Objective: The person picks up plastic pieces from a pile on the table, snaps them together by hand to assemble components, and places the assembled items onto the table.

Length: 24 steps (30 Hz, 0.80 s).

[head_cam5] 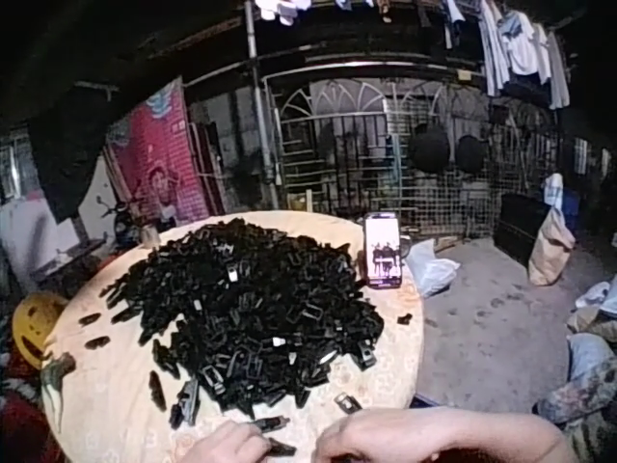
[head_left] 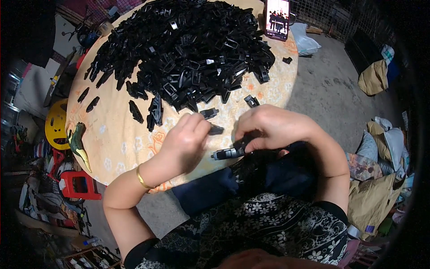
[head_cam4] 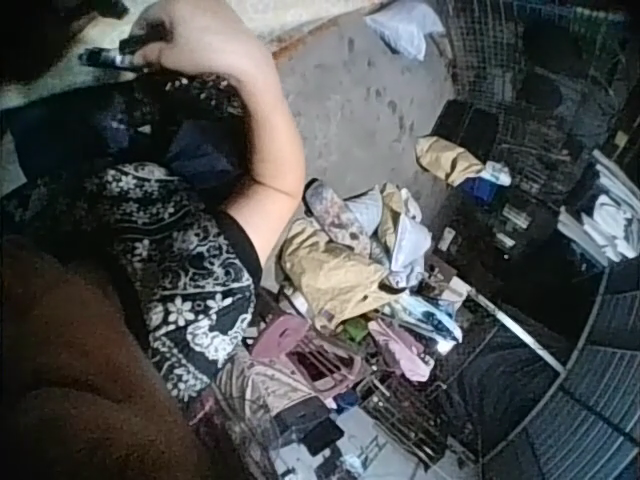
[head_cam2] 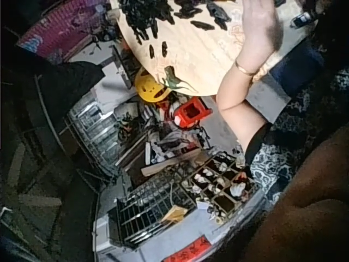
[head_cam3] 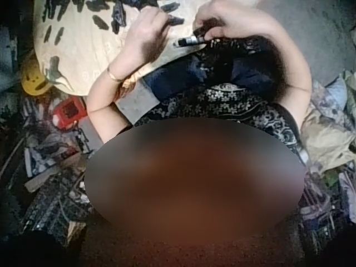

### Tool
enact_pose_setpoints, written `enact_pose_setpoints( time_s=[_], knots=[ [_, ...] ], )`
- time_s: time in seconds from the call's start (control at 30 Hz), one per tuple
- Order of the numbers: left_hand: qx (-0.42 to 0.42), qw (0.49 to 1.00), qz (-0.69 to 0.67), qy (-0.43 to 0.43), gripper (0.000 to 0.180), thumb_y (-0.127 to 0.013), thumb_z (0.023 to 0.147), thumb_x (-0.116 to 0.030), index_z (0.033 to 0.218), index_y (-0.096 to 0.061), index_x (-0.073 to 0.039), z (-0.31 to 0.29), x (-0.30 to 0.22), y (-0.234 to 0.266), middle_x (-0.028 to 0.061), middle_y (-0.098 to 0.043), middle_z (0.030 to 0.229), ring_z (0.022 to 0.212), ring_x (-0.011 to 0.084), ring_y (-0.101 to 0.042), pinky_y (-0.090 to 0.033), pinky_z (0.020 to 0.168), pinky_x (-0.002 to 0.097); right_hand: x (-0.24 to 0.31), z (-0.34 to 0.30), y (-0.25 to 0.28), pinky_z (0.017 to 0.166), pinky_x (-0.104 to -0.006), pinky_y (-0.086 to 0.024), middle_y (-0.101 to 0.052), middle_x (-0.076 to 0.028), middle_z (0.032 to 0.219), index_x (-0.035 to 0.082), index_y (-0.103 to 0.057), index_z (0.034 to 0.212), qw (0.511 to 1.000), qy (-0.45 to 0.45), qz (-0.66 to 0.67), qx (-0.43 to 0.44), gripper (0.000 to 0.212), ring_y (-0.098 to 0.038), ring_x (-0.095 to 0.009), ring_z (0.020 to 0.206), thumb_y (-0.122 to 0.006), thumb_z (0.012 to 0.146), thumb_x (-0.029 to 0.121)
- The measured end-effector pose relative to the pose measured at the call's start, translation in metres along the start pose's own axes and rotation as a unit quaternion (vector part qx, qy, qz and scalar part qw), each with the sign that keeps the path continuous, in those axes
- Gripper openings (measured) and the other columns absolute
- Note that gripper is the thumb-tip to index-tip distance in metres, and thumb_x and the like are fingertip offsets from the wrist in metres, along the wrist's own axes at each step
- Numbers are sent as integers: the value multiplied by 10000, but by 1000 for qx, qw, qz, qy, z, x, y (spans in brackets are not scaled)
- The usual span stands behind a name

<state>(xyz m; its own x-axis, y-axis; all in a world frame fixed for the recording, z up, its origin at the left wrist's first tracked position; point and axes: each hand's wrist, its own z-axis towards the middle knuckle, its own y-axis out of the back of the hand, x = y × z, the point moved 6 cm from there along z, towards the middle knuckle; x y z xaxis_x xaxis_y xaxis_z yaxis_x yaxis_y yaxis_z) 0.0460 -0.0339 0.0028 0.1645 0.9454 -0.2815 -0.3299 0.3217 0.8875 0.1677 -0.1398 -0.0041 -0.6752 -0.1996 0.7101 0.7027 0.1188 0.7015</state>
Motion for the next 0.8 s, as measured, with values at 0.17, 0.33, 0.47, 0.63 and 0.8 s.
enact_pose_setpoints(
  time_s=[0.17, 0.33, 0.47, 0.63, 0.8],
  knots=[
    [16, 988, -155, -9, 311, -734, 717, -3, 995, -595, -13, -2, -14, -6, 143, -561, 948, 763, 316, -595, -504, 667, 366, -9, 0, 17, 738, -400, -509, -648, -139, 853, 18, -688, 928, 975, -20, -9, -220, 263, -638, -325, 833, -758, 712, 151],
    [-31, 998, -39, 47, 288, -718, 719, -13, 978, -595, -3, 0, 0, 19, 147, -548, 912, 803, 333, -557, -469, 715, 407, 3, 4, -5, 743, -382, -507, -645, -115, 856, 22, -700, 933, 971, -10, -111, -210, 253, -624, -304, 835, -770, 711, 120],
    [52, 992, -65, 100, 136, -710, 741, -70, 840, -643, -6, -5, 11, 6, 136, -571, 804, 800, 333, -563, -467, 708, 410, 15, 3, -2, 699, -396, -492, -608, -106, 785, 32, -701, 893, 966, -14, -177, -187, 228, -607, -302, 790, -761, 695, 127],
    [50, 992, -96, 68, 115, -713, 728, -63, 784, -637, 3, 1, 12, 3, 139, -562, 759, 743, 337, -564, -467, 669, 418, 10, 8, -10, 699, -395, -476, -576, -104, 743, 40, -693, 858, 964, -20, -186, -187, 206, -588, -299, 770, -755, 684, 131],
    [69, 991, -101, 55, 150, -737, 712, -88, 774, -636, 3, 8, 10, 1, 140, -562, 758, 737, 329, -568, -470, 653, 401, 6, 11, -18, 686, -398, -480, -591, -110, 768, 33, -684, 865, 953, 54, -157, -253, 212, -597, -311, 777, -746, 724, 178]
  ],
)
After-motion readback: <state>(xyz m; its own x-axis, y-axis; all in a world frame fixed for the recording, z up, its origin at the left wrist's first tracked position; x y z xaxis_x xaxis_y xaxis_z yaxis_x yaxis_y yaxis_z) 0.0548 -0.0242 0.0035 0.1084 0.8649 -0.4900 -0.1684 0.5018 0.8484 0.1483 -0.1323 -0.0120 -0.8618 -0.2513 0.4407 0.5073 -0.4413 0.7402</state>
